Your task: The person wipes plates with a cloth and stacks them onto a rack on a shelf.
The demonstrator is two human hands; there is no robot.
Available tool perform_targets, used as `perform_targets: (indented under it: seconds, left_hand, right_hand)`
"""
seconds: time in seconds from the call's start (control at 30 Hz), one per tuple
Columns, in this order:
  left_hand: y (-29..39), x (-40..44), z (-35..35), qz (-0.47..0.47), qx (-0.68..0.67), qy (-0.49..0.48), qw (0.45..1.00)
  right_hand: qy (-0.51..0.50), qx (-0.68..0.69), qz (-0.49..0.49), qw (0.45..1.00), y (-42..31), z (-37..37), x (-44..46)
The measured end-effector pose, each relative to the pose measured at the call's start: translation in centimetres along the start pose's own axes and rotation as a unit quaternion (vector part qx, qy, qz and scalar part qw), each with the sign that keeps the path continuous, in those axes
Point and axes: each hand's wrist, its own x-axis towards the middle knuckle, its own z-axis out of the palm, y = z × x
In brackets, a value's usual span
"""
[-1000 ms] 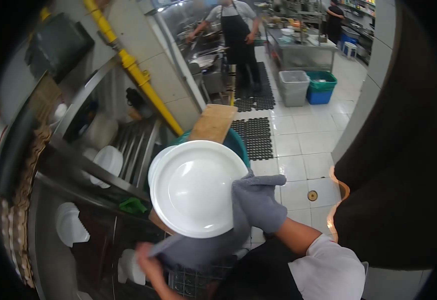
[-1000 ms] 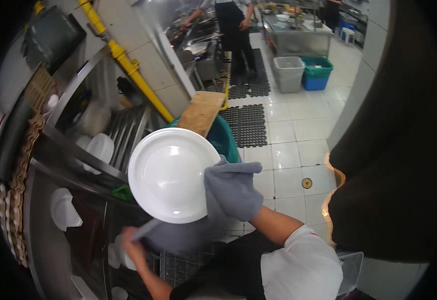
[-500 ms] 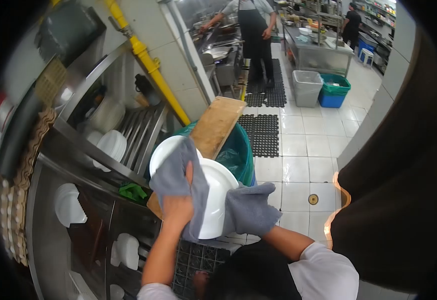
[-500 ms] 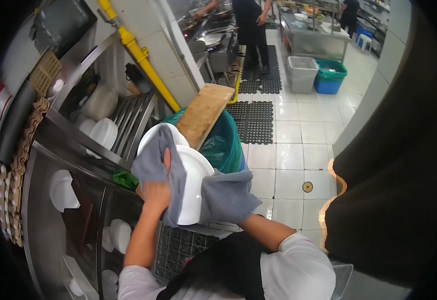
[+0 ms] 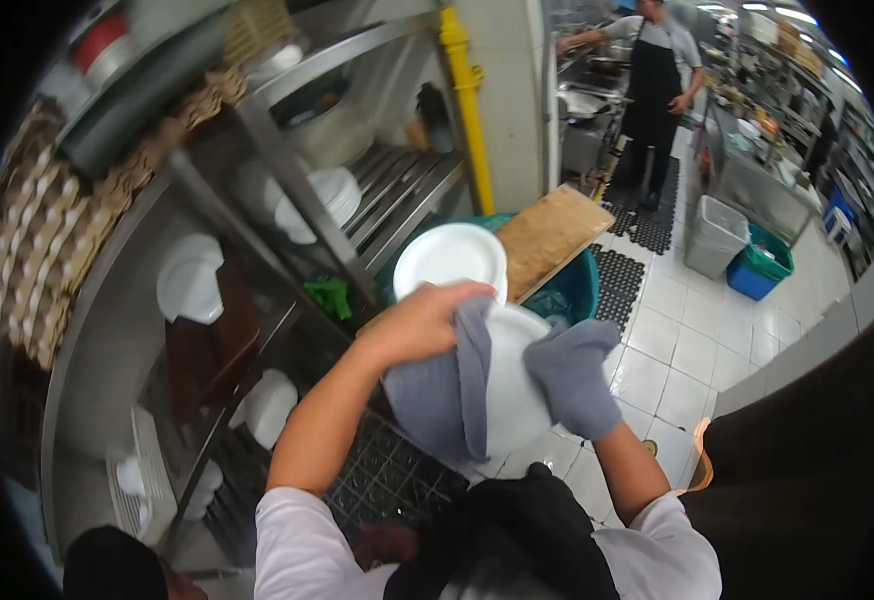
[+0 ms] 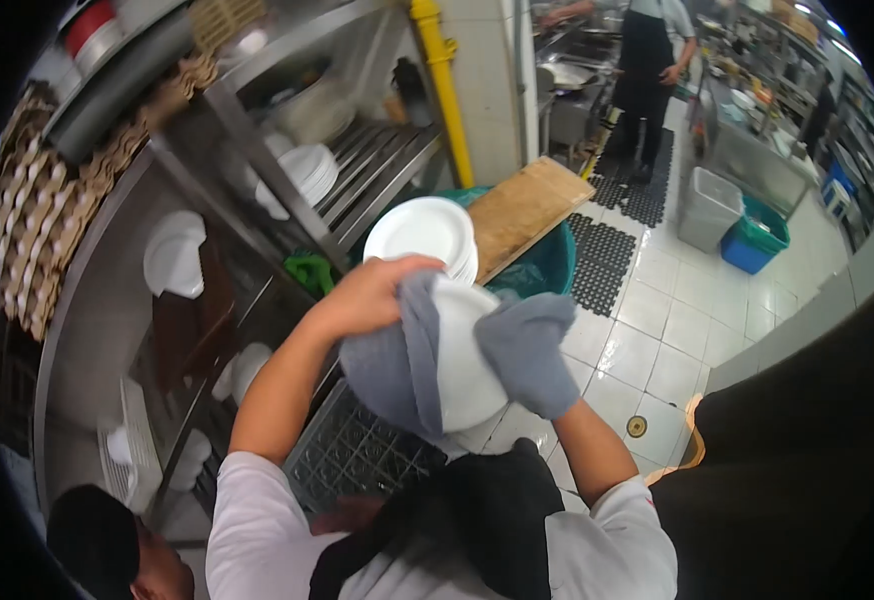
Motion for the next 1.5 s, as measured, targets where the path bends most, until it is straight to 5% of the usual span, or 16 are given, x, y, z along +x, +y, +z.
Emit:
perform_targets:
  seconds: [0.07,0.1,0.2,0.33,0.4,0.47,0.57,0.63,0.8,0.87,0.93,1.0,1.17,1.33,1.4,1.5]
  left_hand:
    - [-3.6,-3.1,2.8,-0.119,-0.224,0.169,0.952]
    - [-4.2,-4.7,6.4,-0.189,-0.329,0.294,0.877]
    - [-1.4,-6.0,18.4,-0.163,-0.681,0.520,0.489]
    - [-4.0,-10.9,17.6,-0.252,-0.634,0.423,0.596]
    - [-5.4,-13.4,10.7,-0.174,-0.372,0.262,0.873]
    - [-4.5,-13.3,5.1,-0.137,-0.406,0.145,0.892]
    - [3.3,-6.4,3.6,-0.015,-0.749,0.468,0.469]
    - [-1.2,-5.2,8.7,-0.082,-0.709,0.487,0.505]
    - [-7.0,-9.5,19.0,-0.255,-0.682,0.360,0.584]
    - [-7.5,-8.9,17.8,-0.283,-0.652,0.304,0.634]
    - [-8.3,-7.5,16.9,-0.284,-0.620,0.294,0.669]
    - [-9.5,-5.7,16.1,-0.247,-0.619,0.343,0.662]
    - [-13.7,-4.8,12.2,-0.305,-0.629,0.371,0.611]
    - [-18.6,-3.2,11.1,-0.311,-0.522,0.438,0.662]
    - [-23.4,-3.8,12.0,-0.445,-0.070,0.325,0.832]
    - [-18.3,-3.3,10.2,-0.496,-0.098,0.327,0.798]
  right_hand:
    - [0.106,0.618,0.169,0.761,0.5,2.7,0.3]
    - [0.165,0.354,0.053,0.919,1.2,1.9,0.4]
    - [0.115,0.125,0.129,0.977,-2.8,-4.3,1.0]
    - [0.071,0.332,0.052,0.939,-5.3,2.0,-0.1]
    - [0.006,0.290,-0.006,0.957,-3.1,0.3,1.9]
    - [-0.039,0.473,0.342,0.811,-2.7,-5.0,3.9]
    - [-0.087,0.346,0.218,0.908,-5.0,-4.3,4.2]
    - [0.063,0.279,0.000,0.958,-6.2,0.3,2.7]
    - [0.117,0.583,0.135,0.793,-3.5,8.7,0.8]
    - [0.318,0.240,0.041,0.916,-1.7,10.8,0.3]
    - [0.299,0.296,0.078,0.904,-1.5,8.5,1.5]
    - [-0.128,0.130,0.076,0.980,-1.5,3.0,3.2]
    - [0.036,0.346,-0.126,0.929,-1.5,-1.0,2.5]
    - [-0.051,0.591,0.026,0.804,-1.0,0.0,0.9]
    - [-0.087,0.580,0.017,0.810,-0.5,0.7,1.1]
    - [0.004,0.372,-0.167,0.913,1.0,3.0,0.5]
